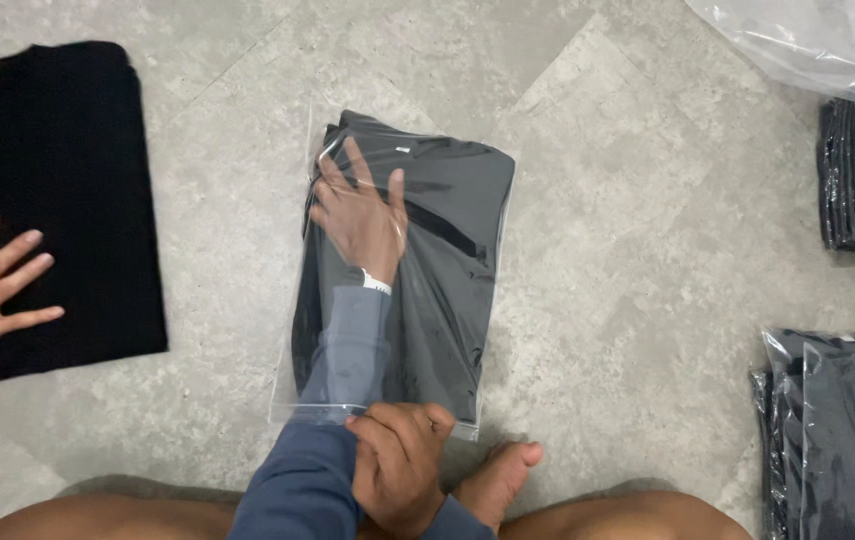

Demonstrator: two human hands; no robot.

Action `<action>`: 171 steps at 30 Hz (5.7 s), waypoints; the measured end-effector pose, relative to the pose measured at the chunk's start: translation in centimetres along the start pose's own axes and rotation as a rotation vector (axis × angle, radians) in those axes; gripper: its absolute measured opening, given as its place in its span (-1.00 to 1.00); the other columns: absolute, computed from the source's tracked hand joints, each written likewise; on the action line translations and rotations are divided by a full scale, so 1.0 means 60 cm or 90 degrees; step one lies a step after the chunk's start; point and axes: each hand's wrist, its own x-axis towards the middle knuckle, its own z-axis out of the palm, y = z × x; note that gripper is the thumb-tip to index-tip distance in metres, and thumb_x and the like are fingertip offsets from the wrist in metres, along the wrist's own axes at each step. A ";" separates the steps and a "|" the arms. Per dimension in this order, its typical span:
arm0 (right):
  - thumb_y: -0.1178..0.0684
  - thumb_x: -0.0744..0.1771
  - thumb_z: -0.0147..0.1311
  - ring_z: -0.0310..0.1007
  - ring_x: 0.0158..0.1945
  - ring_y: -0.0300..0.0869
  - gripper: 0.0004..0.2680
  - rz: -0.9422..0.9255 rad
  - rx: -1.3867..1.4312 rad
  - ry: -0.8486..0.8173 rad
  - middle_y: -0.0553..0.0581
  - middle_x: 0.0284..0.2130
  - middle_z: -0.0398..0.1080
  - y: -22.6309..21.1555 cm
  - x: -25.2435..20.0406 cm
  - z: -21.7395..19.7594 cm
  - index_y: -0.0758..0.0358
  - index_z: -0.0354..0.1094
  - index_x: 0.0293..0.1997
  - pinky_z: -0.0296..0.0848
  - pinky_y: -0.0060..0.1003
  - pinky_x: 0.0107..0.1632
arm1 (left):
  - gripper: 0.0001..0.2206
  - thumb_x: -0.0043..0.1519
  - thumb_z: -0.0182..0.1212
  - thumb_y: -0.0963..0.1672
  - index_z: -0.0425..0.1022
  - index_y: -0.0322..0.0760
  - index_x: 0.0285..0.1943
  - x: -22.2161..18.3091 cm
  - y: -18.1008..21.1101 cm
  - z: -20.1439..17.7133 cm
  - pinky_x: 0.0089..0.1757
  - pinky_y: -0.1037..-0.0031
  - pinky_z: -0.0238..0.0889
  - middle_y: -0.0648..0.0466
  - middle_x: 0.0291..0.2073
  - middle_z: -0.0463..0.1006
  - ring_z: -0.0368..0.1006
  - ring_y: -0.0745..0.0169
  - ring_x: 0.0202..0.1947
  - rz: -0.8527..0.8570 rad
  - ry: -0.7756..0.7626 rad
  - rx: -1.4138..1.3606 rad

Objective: The person places folded black shirts into clear plastic bags and seals them by hand.

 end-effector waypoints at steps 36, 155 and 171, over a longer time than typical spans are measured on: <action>0.10 0.36 -0.11 0.42 -0.02 -0.02 -0.83 0.186 -0.001 -0.016 0.10 -0.13 0.48 0.025 -0.012 -0.035 0.15 0.44 -0.05 0.16 -0.02 0.19 | -0.50 0.44 -0.26 -0.10 0.06 -0.56 0.51 -0.023 -0.064 -0.025 0.37 -0.01 -0.17 -0.36 0.48 -0.01 -0.11 -0.38 0.49 0.292 0.052 -0.236; 0.04 0.33 0.12 0.36 -0.10 -0.05 -0.88 -0.277 -0.273 -0.250 0.07 -0.25 0.34 0.077 -0.043 0.052 0.12 0.40 -0.08 0.23 -0.15 -0.05 | -0.65 0.09 0.36 -0.01 0.54 -0.25 -0.04 -0.290 -0.297 -0.160 -0.06 0.17 0.44 -0.11 -0.18 0.62 0.54 -0.15 0.01 -0.376 -0.341 -0.489; 0.15 0.35 0.05 0.37 -0.31 0.00 -0.95 -0.249 -0.087 -0.081 0.10 -0.38 0.29 0.103 -0.029 0.062 0.18 0.44 -0.20 0.32 -0.15 -0.26 | -0.31 0.36 -0.12 0.05 -0.26 -0.28 0.61 -0.312 -0.198 -0.160 0.43 0.14 -0.60 -0.13 0.57 -0.32 -0.39 -0.12 0.56 0.387 -0.304 0.063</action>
